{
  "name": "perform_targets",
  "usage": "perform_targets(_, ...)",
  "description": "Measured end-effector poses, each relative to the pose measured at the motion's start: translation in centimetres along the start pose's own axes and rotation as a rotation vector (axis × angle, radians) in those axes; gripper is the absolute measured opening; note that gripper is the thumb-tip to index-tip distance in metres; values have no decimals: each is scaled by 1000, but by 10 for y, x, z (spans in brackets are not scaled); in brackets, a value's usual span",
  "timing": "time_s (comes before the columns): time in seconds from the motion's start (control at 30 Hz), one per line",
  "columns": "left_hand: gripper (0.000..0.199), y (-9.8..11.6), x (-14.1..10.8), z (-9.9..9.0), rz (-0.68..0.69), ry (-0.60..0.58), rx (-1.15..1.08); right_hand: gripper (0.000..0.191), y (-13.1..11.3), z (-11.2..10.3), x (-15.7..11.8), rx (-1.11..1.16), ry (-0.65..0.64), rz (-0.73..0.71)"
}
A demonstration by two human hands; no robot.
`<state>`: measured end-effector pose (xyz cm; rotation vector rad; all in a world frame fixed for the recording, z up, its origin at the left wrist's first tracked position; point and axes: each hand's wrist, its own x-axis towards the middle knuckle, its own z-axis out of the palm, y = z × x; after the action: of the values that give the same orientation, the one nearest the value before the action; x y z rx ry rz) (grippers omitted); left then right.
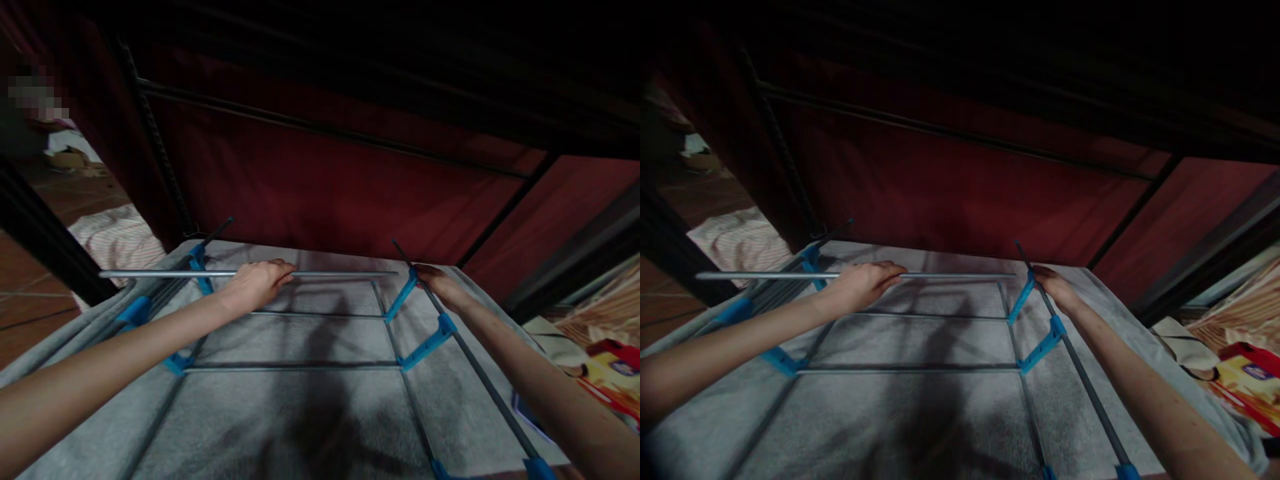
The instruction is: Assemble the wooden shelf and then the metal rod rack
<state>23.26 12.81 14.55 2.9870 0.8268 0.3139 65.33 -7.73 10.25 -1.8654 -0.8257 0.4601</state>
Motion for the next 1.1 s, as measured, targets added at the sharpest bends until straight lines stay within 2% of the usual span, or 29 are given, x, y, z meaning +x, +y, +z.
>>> perform_targets(0.1, 38, 16, 10, 9, 20, 15, -27, 45, 4, 1, 1, 21, -25, 15)
perform_targets(0.23, 37, 26, 16, 15, 53, 18, -47, 46, 5, 4, -1, 18, -11, 17)
perform_targets(0.57, 40, 23, 17, 22, 30, 18, -92, 51, 1, 15, -7, 23, 63, 30)
perform_targets(1.1, 39, 25, 16, 25, 33, 31, -101, 50, 4, 15, -9, 36, 53, 28)
